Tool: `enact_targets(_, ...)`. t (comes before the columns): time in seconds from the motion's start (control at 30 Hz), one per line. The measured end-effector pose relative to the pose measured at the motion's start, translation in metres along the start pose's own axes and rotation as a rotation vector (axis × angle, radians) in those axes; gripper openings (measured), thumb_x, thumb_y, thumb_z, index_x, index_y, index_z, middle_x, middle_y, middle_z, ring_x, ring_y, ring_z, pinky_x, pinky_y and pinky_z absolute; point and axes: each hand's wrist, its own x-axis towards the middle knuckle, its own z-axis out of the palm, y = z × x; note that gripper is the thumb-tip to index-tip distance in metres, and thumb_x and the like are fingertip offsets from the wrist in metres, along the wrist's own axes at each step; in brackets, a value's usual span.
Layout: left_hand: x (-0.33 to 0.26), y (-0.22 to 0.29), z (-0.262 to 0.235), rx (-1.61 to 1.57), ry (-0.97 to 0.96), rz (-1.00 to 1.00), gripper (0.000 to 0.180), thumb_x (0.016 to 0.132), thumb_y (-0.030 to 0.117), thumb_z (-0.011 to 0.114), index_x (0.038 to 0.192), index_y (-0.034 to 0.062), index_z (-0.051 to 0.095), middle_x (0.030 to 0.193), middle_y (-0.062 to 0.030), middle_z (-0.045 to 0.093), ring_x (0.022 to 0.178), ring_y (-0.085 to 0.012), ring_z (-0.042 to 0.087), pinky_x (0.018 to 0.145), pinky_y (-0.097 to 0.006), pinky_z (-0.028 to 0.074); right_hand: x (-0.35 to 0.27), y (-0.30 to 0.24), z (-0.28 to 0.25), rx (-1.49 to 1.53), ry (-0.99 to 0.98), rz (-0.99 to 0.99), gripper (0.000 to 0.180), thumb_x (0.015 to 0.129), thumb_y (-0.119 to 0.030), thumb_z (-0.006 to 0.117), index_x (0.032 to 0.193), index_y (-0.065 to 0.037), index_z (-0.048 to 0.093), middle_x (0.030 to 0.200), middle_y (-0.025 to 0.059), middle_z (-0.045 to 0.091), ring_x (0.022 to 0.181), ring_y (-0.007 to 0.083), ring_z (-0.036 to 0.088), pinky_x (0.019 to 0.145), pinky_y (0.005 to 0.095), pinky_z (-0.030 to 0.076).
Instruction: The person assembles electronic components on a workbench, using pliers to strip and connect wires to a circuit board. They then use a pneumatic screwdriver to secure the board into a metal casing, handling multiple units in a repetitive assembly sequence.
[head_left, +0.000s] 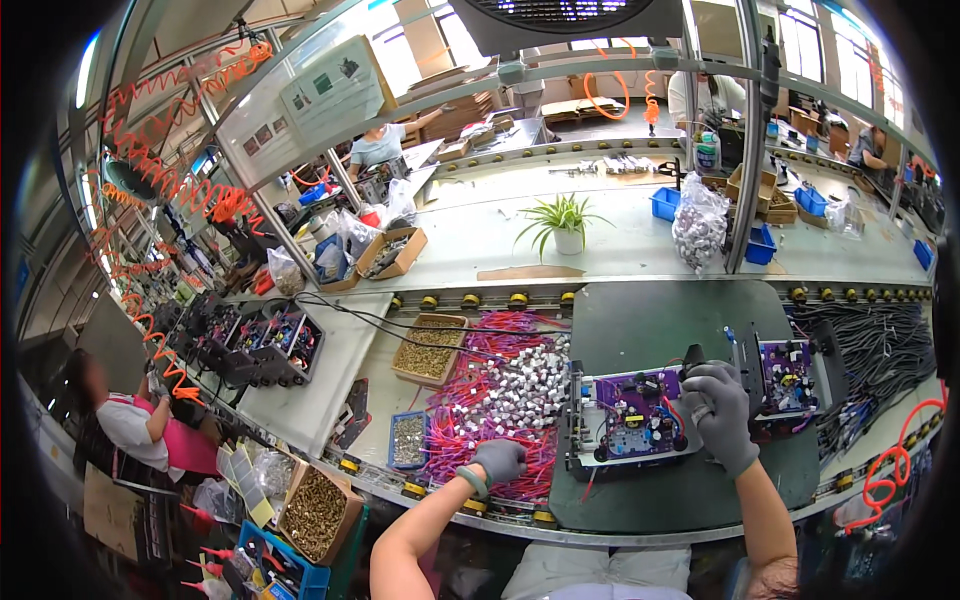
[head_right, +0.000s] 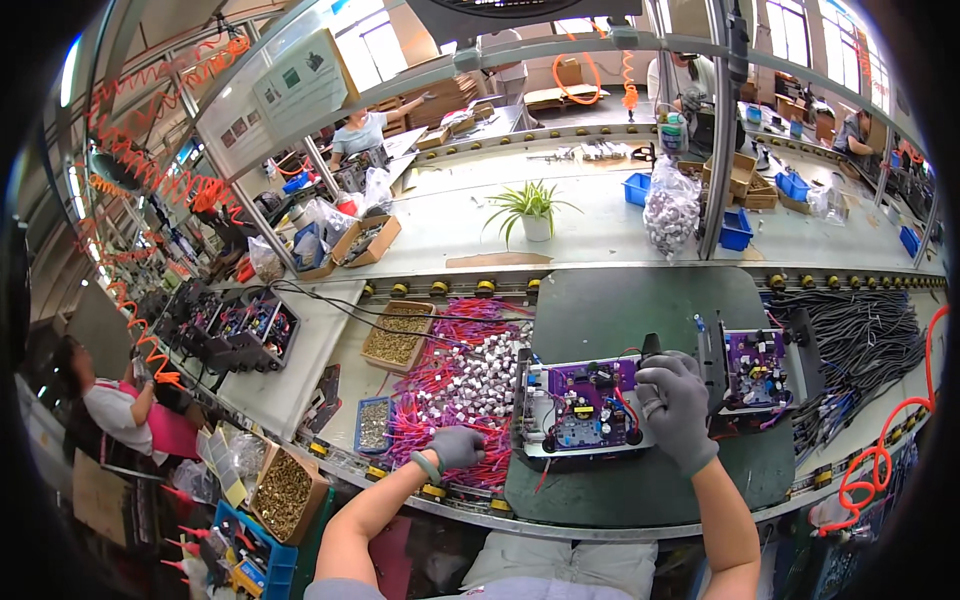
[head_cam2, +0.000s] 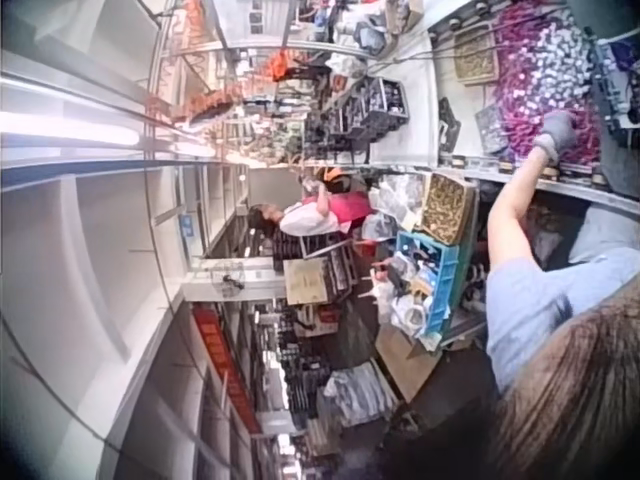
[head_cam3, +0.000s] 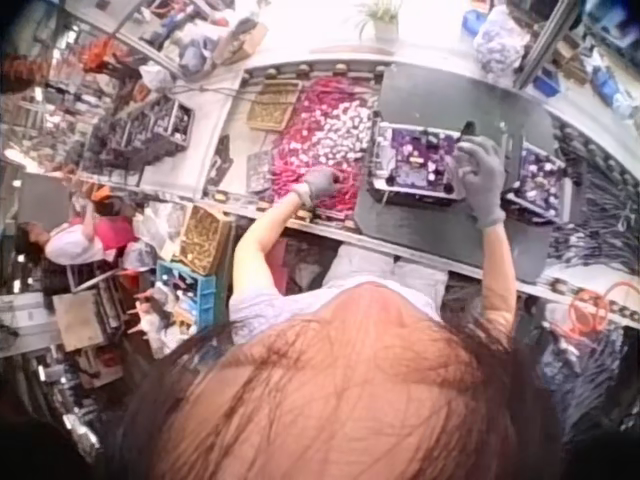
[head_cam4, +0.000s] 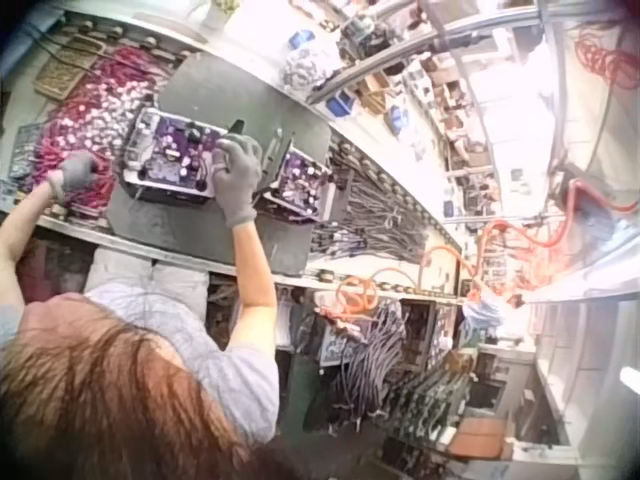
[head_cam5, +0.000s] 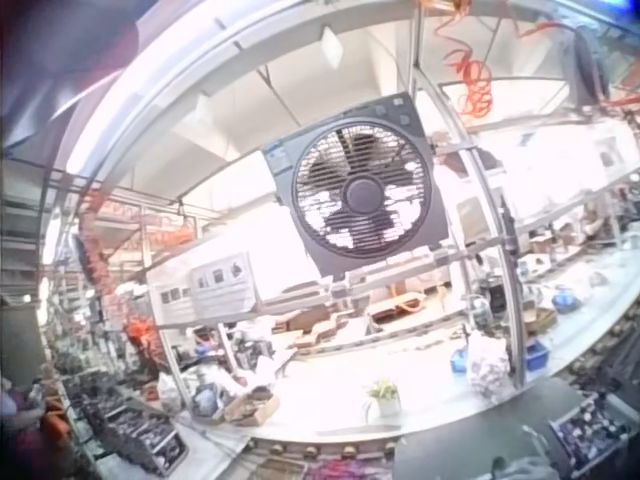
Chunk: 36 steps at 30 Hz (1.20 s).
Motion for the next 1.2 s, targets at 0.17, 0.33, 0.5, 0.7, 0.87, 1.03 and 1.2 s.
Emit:
enact_targets(0.17, -0.016, -0.003, -0.010, 0.013, 0.033, -0.086, 0.028, 0.086, 0.040, 0.065, 0.100, 0.0177, 0.075, 0.093, -0.0115, 0.074, 0.088, -0.0327, 0.071, 0.079, -0.047, 0.055, 0.000, 0.000, 0.000, -0.007, 0.015, -0.019, 0.010, 0.080, -0.007, 0.071, 0.091, -0.006, 0.071, 0.102, 0.0096, 0.070, 0.105, 0.0335, 0.061, 0.092, 0.0424, 0.049)
enact_targets(0.33, -0.026, -0.030, -0.016, -0.213, 0.414, -0.111, 0.024, 0.089, 0.037, 0.063, 0.093, 0.0168, 0.074, 0.087, -0.0128, 0.071, 0.084, -0.0331, 0.070, 0.073, -0.044, 0.056, 0.001, -0.004, -0.002, -0.030, -0.026, -0.020, 0.013, 0.079, -0.007, 0.072, 0.092, -0.006, 0.070, 0.101, 0.0100, 0.069, 0.106, 0.0336, 0.061, 0.092, 0.0443, 0.048)
enact_targets(0.5, -0.042, -0.050, -0.044, -0.469, 0.672, -0.068, 0.029, 0.094, 0.037, 0.060, 0.098, 0.0088, 0.068, 0.082, -0.0179, 0.068, 0.076, -0.0378, 0.067, 0.067, -0.045, 0.052, 0.009, -0.011, -0.008, -0.208, 0.031, -0.157, 0.021, 0.080, -0.008, 0.073, 0.100, -0.005, 0.067, 0.105, 0.0107, 0.067, 0.102, 0.0326, 0.062, 0.088, 0.0434, 0.050)
enact_targets(0.7, -0.080, 0.071, -0.109, -0.765, 0.805, 0.261, 0.023, 0.099, 0.025, 0.054, 0.097, 0.0038, 0.063, 0.075, -0.0163, 0.063, 0.069, -0.0344, 0.065, 0.062, -0.041, 0.050, 0.021, -0.073, 0.017, 0.503, -0.205, 0.061, 0.033, 0.087, -0.008, 0.070, 0.119, -0.002, 0.063, 0.104, 0.0109, 0.066, 0.089, 0.0198, 0.064, 0.078, 0.0319, 0.052)
enact_targets(0.87, -0.082, 0.137, -0.138, -0.619, 0.730, 0.631, 0.018, 0.100, 0.019, 0.054, 0.104, 0.0031, 0.062, 0.073, -0.0077, 0.061, 0.066, -0.0195, 0.063, 0.061, -0.036, 0.050, 0.035, -0.104, 0.048, 0.659, -0.251, -0.154, 0.024, 0.086, -0.005, 0.070, 0.110, -0.001, 0.069, 0.094, 0.0100, 0.065, 0.079, 0.0205, 0.062, 0.072, 0.0322, 0.050)
enact_targets(1.03, -0.067, 0.143, -0.122, -0.777, 0.483, 0.508, 0.025, 0.100, 0.029, 0.055, 0.099, 0.0052, 0.062, 0.077, -0.0188, 0.063, 0.076, -0.0371, 0.067, 0.063, -0.042, 0.050, 0.032, -0.090, 0.041, 0.769, -0.072, 0.101, 0.010, 0.090, -0.001, 0.068, 0.099, -0.001, 0.071, 0.089, 0.0076, 0.067, 0.081, 0.0148, 0.063, 0.072, 0.0298, 0.050)
enact_targets(1.2, -0.062, 0.165, -0.131, -0.780, 0.561, 0.512, 0.026, 0.098, 0.030, 0.059, 0.100, 0.0054, 0.063, 0.074, -0.0163, 0.064, 0.070, -0.0358, 0.066, 0.062, -0.042, 0.050, 0.027, -0.075, 0.025, 0.796, -0.136, 0.067, 0.012, 0.095, -0.001, 0.064, 0.106, 0.002, 0.068, 0.097, 0.0071, 0.066, 0.076, 0.0109, 0.061, 0.064, 0.0253, 0.051)
